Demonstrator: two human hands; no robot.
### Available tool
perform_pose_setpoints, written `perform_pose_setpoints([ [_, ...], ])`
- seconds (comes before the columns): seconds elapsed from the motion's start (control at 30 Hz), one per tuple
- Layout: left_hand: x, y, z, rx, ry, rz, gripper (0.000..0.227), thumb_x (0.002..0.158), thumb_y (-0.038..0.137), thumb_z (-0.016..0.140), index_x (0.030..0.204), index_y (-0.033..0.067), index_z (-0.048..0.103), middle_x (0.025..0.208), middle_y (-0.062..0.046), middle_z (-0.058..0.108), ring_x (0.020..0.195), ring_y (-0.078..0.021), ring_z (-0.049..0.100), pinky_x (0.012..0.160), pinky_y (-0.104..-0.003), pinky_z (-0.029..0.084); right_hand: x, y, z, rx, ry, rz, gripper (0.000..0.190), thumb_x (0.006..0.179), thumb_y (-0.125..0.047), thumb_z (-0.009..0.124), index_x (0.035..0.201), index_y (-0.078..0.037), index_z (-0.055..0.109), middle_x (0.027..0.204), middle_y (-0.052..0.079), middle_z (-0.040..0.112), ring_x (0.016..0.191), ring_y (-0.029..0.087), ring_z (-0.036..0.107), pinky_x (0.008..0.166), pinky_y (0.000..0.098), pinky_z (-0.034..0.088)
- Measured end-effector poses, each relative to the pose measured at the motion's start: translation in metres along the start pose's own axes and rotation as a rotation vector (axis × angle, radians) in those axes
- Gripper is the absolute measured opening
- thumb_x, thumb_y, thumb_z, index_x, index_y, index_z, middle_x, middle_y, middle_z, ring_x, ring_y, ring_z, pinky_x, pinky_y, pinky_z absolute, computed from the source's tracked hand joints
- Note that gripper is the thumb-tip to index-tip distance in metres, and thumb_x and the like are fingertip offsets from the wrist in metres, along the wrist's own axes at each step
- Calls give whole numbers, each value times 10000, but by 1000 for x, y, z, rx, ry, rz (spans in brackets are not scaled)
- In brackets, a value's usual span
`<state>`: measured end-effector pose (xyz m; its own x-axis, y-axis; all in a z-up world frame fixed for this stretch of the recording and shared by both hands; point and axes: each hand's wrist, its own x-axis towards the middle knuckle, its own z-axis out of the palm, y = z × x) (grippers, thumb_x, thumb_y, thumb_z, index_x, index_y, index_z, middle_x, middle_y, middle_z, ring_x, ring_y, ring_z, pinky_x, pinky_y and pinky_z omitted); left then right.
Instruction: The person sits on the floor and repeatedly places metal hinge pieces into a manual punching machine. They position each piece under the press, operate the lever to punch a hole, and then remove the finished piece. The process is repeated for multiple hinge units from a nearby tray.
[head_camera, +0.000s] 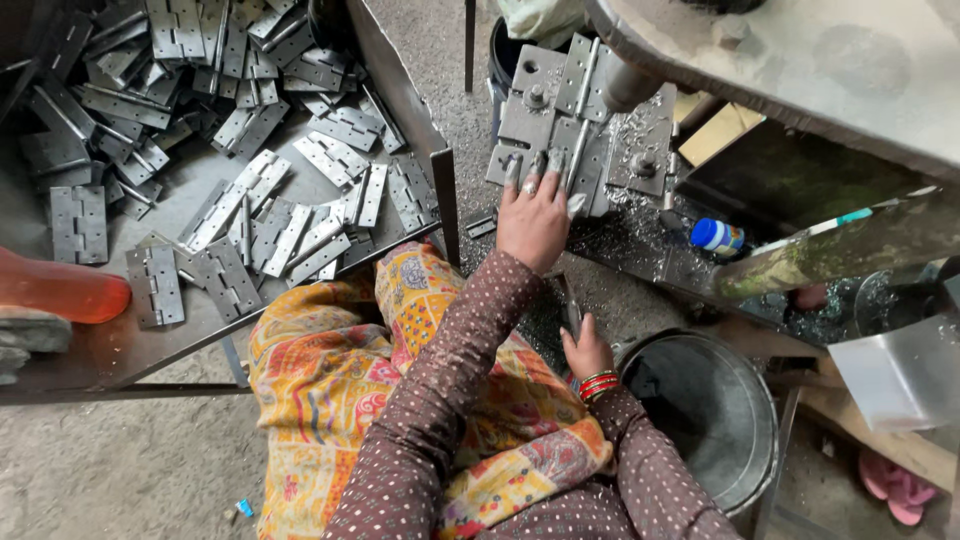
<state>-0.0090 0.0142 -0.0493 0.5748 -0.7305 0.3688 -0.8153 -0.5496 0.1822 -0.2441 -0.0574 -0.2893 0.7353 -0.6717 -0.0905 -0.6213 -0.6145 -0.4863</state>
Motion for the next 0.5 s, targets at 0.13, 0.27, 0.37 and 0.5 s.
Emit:
perform_pose_setpoints([
  [0.13,17,0,8,114,-87,34,347,877,211,548,1167,59,662,1359,-128,584,1320,-291,522,1180,-572,279,19,-12,-65,-33,-144,-57,599,862,-443,672,1197,5,456,781,277,678,688,491,681,579,551,538],
  [0.27,32,4,41,91,-186,-30,337,991,160,500,1261,1,627,1453,-187,531,1293,-325,528,1146,-565,316,11,-27,-104,-103,-237,10,578,886,-512,688,1098,-1,521,758,253,685,701,443,701,612,519,552],
  [0.37,49,2,53,113,-130,-35,327,969,133,481,1244,32,627,1419,-175,544,1290,-328,527,1126,-582,327,14,-38,-98,9,-194,33,534,865,-437,688,1164,-26,522,752,236,688,685,429,707,599,507,549],
  [0.5,50,-2,51,119,-142,-37,299,965,143,486,1178,23,658,1375,-174,573,1279,-335,547,1122,-561,350,2,-33,-67,131,-105,-13,441,894,-410,689,1127,-56,569,788,218,698,743,429,694,621,504,525],
])
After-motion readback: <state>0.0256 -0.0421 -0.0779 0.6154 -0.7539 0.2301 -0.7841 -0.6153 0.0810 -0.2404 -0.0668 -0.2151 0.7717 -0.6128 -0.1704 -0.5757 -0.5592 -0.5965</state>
